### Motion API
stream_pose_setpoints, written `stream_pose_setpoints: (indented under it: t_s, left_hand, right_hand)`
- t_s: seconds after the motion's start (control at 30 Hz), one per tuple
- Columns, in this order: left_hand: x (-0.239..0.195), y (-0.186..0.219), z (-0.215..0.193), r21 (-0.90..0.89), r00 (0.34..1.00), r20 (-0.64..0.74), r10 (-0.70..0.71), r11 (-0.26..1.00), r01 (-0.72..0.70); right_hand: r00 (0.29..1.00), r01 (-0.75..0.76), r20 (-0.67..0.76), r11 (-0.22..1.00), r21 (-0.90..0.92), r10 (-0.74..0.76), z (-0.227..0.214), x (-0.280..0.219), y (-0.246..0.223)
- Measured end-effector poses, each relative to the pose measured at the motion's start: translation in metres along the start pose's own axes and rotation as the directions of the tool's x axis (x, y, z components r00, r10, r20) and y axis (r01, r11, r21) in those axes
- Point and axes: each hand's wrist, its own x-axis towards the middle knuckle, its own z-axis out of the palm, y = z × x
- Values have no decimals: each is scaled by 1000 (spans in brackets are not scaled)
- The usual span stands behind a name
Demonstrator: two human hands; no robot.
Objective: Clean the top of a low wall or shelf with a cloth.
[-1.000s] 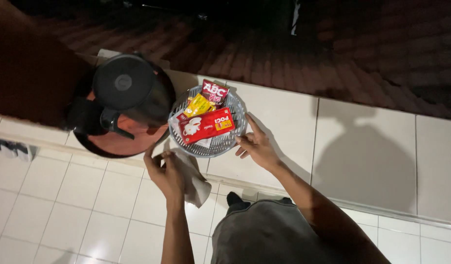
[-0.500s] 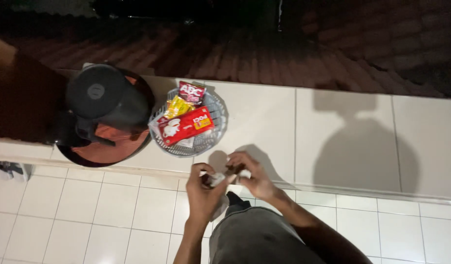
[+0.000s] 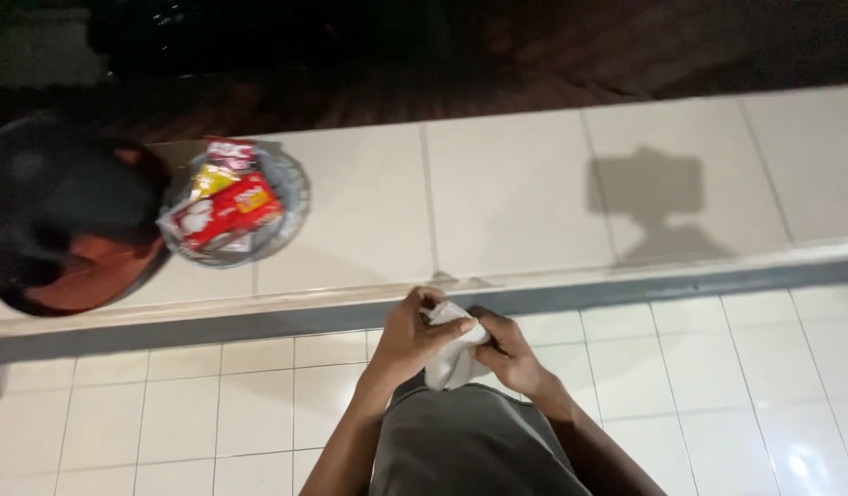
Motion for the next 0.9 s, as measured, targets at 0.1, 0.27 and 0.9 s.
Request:
stream_pose_setpoints:
  t_s: [0.1, 0.27, 0.9]
  left_hand:
    - [-12, -4, 43, -49, 972, 231, -33, 998, 46]
    - [-28, -11, 117, 99, 959, 283, 11, 994, -41]
    - [-14, 7, 356, 253, 800, 583, 144, 903, -347]
  right_hand:
    - [975, -202, -120, 970, -132, 187, -31, -53, -3]
    - [878, -405, -366, 887, -223, 308, -54, -119, -49]
    - [559, -139, -743, 925, 353, 367, -143, -299, -18]
